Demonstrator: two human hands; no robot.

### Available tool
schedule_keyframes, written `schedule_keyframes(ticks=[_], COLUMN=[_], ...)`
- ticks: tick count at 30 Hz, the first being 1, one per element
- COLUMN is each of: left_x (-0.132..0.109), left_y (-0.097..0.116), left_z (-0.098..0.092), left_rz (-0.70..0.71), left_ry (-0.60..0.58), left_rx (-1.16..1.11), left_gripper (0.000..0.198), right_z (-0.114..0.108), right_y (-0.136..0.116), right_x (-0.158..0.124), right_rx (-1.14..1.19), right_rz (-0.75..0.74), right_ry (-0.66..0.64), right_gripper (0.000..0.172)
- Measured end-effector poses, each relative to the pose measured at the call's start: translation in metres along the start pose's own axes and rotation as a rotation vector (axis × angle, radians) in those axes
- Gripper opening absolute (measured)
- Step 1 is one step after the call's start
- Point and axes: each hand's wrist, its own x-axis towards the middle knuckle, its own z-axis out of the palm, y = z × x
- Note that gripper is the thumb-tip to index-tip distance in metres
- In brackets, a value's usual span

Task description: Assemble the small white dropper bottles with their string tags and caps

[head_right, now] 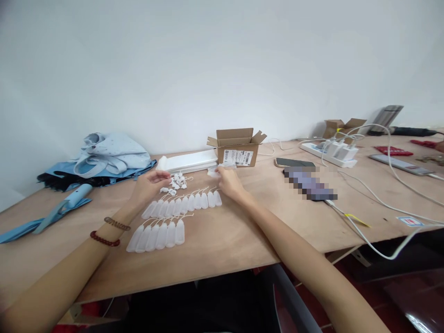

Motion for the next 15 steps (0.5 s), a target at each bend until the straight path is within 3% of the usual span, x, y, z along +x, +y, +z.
schedule_keyframes(ticks=[5,9,15], left_x=[-0.011,-0.021,-0.027], left_y=[0.013,0.028,0.036], left_z=[0.010,0.017,0.017], left_rz=[-0.170,-0.223,-0.259], left_ry=[-0.109,-0.239,-0.266], left_rx=[-0.389,-0.552,-0.635], left_gripper=[0.027,0.018,0.018], right_z=[0.001,-0.002,-0.006], right_y=[-0.043,-0.071,-0.078], right_x=[-0.011,-0.020,-0.026], right_rx=[0.237,0.364,0.441], right_rz=[-0.103,-0.121,-0.080], right_ry=[0.021,0.009,-0.010], right_gripper=[0.028,0.028,0.025])
